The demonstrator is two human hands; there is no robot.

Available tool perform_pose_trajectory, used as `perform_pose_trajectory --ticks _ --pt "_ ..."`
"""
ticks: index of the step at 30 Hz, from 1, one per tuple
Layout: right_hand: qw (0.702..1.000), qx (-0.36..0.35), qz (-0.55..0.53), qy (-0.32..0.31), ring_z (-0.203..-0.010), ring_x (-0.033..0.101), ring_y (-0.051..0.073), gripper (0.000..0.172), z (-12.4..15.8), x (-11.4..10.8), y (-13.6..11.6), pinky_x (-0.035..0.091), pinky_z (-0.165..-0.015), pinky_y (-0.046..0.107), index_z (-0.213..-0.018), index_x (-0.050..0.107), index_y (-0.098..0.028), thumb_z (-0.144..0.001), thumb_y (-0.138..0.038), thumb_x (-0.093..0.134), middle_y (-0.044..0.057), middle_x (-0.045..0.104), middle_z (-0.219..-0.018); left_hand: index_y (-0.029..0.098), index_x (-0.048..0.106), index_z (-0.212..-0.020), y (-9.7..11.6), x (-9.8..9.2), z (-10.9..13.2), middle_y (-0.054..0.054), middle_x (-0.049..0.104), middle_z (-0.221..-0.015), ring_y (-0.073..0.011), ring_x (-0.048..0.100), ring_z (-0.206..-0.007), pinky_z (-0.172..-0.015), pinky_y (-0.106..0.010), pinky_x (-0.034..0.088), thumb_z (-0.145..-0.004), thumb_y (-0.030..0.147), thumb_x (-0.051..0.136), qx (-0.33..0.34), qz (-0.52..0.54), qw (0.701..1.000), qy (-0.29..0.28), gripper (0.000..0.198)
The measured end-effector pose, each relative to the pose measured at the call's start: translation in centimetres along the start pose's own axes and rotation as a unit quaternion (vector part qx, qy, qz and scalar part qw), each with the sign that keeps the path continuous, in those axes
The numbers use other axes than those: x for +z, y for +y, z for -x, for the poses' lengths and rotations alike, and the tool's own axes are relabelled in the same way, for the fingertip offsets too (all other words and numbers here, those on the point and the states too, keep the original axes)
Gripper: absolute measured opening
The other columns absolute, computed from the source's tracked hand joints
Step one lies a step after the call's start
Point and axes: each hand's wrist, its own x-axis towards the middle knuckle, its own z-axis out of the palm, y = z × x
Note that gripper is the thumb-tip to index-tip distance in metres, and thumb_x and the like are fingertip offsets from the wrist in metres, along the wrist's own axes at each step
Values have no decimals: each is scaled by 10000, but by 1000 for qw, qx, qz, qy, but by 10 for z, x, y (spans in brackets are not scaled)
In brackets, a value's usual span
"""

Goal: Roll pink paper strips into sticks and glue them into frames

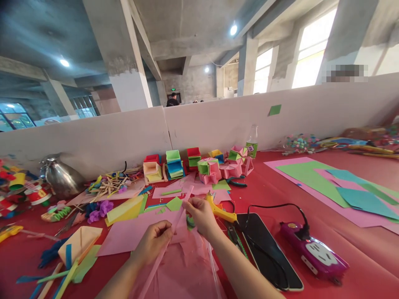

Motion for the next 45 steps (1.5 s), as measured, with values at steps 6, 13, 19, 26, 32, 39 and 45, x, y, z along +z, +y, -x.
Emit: perform_pose_trajectory --ticks 6,13,19,26,32,39,45 --pt "1000 13 -25 11 -449 420 86 430 0 -3 0 307 -448 222 -561 591 -154 -686 -565 575 -10 514 -492 140 565 -672 -5 -2 1 12 529 -510 -99 479 -418 -426 -216 364 -736 564 528 -54 21 998 -17 430" --pt "997 22 -61 35 -487 473 106 419 -5 -11 4 368 -494 234 -639 679 -136 -613 -554 649 9 566 -517 119 575 -669 -1 -1 5 -38 608 -566 -119 553 -455 -456 -225 411 -735 584 518 -68 35 994 -77 473" --pt "993 32 -97 62 -525 522 134 487 -8 -14 5 434 -553 272 -662 690 -136 -682 -604 555 45 605 -573 95 630 -783 1 -9 7 -82 669 -631 -147 617 -487 -449 -221 445 -724 527 573 -130 74 977 -154 439" --pt "988 20 -117 99 -577 542 137 520 -12 -25 0 450 -580 260 -747 684 -142 -691 -632 520 44 605 -619 92 596 -895 4 -12 9 -115 691 -680 -144 622 -466 -398 -188 419 -795 549 468 -122 90 974 -166 486" --pt "994 43 -96 -17 -576 534 95 417 -4 -15 -3 442 -600 234 -819 664 -147 -631 -520 666 13 611 -701 106 578 -837 3 -8 7 -121 698 -735 -140 618 -491 -451 -213 441 -785 573 466 -85 98 988 -79 483" --pt "990 70 -66 -101 -551 496 85 310 3 3 13 393 -547 226 -795 621 -126 -612 -360 711 -12 578 -621 114 593 -956 10 0 6 -132 695 -800 -187 656 -656 -629 -301 489 -800 558 460 -91 116 981 -123 490" --pt "984 82 -59 -148 -534 494 85 432 6 -1 6 387 -533 234 -990 551 -130 -612 -284 690 -39 558 -612 125 577 -682 11 -23 -17 -32 638 -618 -113 576 -536 -522 -211 430 -667 462 672 -30 73 996 41 351"
